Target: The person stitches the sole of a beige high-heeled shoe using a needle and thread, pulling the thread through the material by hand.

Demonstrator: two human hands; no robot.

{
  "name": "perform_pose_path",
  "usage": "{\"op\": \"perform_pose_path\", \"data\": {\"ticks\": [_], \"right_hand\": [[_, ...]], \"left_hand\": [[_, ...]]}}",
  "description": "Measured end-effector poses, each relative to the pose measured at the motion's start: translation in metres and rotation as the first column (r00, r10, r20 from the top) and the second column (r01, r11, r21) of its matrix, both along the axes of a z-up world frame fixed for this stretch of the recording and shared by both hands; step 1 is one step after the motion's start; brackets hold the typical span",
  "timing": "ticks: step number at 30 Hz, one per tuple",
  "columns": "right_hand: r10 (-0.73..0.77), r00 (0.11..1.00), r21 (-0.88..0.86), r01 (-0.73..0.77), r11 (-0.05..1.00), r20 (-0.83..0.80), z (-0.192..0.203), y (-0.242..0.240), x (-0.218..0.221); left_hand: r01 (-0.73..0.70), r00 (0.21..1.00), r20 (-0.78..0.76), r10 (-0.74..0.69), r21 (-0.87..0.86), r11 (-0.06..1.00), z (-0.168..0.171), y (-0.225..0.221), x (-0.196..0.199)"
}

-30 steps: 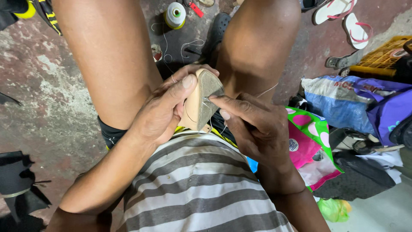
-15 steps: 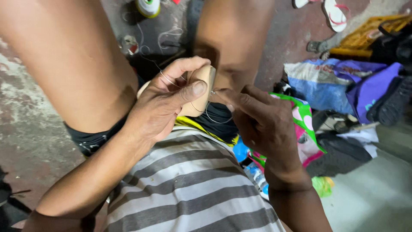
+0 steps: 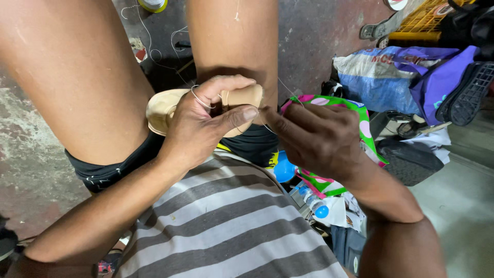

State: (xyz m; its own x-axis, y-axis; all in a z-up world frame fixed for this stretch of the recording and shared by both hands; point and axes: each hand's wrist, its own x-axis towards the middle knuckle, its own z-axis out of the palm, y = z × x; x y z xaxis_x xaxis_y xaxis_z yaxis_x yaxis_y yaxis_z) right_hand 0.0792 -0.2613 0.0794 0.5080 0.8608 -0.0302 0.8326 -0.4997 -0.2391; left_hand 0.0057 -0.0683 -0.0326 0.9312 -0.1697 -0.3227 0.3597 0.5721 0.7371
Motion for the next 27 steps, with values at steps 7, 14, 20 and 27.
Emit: {"op": "perform_pose_path", "data": {"ticks": [7,14,20,27], "right_hand": [[-0.104,0.975,-0.081,0.09,0.993,-0.195,0.006,0.01,0.006],[-0.115,0.975,-0.151,0.086,0.985,-0.192,0.017,0.026,0.01],[-0.178,0.869,-0.033,0.183,0.983,-0.461,0.013,0.015,0.022],[-0.247,0.767,-0.027,0.287,0.958,-0.592,0.002,0.0,0.021]], "left_hand": [[0.003,0.998,0.066,-0.015,0.181,0.983,-0.001,-0.006,0.001],[-0.037,0.983,0.181,0.007,0.162,0.986,0.006,0.003,0.004],[0.18,0.98,-0.135,-0.144,0.316,0.932,0.01,0.073,-0.025],[0.363,0.919,-0.353,-0.176,0.582,0.728,-0.026,0.2,-0.101]]}}
